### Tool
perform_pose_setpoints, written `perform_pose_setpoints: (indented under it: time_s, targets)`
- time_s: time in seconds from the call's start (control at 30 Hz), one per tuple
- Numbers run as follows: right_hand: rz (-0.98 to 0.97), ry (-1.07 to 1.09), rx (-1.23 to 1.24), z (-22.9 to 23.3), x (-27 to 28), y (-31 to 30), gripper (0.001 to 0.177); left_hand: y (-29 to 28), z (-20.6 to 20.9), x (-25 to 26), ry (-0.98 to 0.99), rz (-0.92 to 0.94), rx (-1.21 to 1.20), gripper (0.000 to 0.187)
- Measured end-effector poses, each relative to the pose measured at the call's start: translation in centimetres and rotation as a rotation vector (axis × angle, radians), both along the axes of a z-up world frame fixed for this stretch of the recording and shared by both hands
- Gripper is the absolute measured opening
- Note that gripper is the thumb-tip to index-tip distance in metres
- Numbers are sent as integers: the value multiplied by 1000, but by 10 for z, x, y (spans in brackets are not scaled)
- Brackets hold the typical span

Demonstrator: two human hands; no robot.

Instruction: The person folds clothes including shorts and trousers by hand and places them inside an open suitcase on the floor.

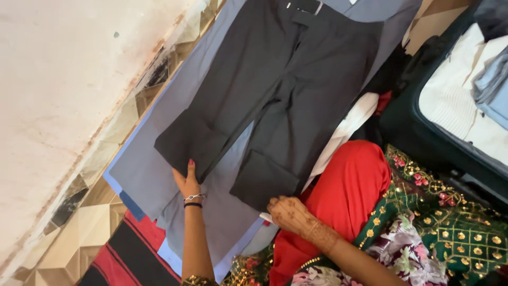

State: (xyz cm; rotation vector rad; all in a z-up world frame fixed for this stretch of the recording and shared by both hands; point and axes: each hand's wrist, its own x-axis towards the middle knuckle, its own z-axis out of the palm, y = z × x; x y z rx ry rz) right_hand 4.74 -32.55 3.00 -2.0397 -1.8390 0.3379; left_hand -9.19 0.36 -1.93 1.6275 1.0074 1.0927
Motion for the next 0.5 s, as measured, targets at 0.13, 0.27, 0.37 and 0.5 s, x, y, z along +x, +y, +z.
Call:
perform_pose_setpoints:
  time_s: [0.13, 0.27, 0.37, 0.5]
  targets:
    - [-82, 349, 94, 1, 9, 1, 44, -14, -44, -38, 115, 117, -301, 52]
    - [-341, 173, 218, 3, 19, 10, 34, -52, -63, -48, 92, 188, -465, 40]
    - [-543, 98, 247, 4, 28, 13, 40, -114, -56, -46, 180, 164, -622, 38]
    - [-571, 9, 155, 2, 31, 12, 53, -168, -35, -25, 365, 29, -853, 43]
